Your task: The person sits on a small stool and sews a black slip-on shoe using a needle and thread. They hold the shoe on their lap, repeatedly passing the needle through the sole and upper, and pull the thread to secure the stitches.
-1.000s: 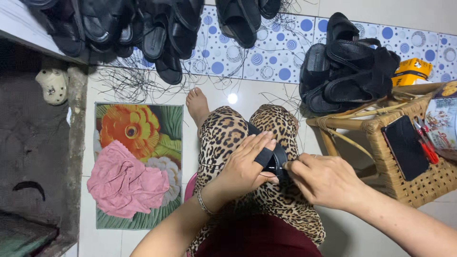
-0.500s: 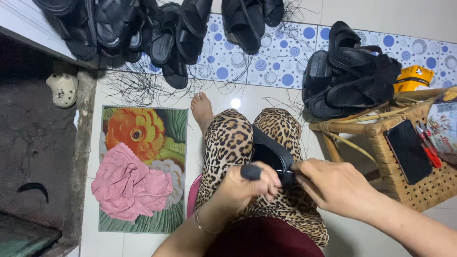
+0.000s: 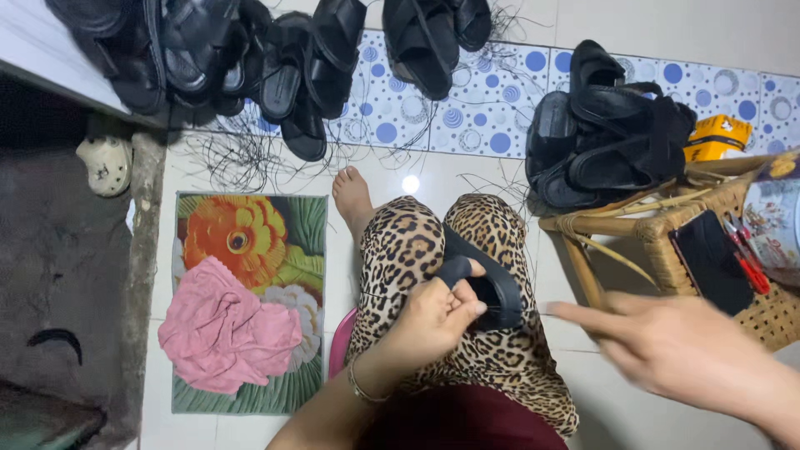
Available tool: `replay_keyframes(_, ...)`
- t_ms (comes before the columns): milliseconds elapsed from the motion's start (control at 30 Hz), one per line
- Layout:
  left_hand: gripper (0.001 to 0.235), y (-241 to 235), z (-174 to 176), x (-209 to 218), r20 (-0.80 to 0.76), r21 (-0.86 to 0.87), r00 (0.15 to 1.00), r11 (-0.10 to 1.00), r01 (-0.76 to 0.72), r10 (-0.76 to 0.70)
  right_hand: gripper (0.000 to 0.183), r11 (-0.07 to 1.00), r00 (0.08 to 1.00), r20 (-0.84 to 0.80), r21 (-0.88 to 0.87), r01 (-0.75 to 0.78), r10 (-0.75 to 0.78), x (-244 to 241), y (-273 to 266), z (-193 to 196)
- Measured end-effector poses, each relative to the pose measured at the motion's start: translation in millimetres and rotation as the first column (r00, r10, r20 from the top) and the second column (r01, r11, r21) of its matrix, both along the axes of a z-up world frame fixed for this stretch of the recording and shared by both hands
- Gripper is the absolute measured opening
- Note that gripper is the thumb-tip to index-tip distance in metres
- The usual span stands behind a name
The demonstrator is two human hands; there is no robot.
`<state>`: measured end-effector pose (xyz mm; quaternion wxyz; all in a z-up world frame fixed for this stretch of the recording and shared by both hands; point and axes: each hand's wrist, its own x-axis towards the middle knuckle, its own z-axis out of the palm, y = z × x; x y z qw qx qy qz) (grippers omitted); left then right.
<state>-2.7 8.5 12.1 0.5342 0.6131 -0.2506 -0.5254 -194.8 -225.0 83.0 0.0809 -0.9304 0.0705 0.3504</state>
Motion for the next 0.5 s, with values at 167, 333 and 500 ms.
replay_keyframes(167, 0.039, 9.1, -3.9, 11.8, 0.26, 0.01, 0.96, 0.994, -0.111, 0.105, 0.059, 0.852, 0.881, 0.017, 0.264, 0.452, -0.473, -16.8, -15.4, -1.0)
replay_keyframes(333, 0.039, 1.4, 3.9, 2.6, 0.374, -0.021, 0.926, 0.998, 0.063, -0.051, 0.028, 0.28, 0.511, 0.014, 0.849, 0.448, -0.859, -9.5, 46.5, -68.9)
replay_keyframes(500, 0.036, 0.5, -7.3, -11.3, 0.4, 0.018, 0.917, 1.0, -0.001, -0.006, 0.038, -0.528, 0.216, -0.54, 0.842, 0.113, -0.814, -1.9, 58.7, -63.1)
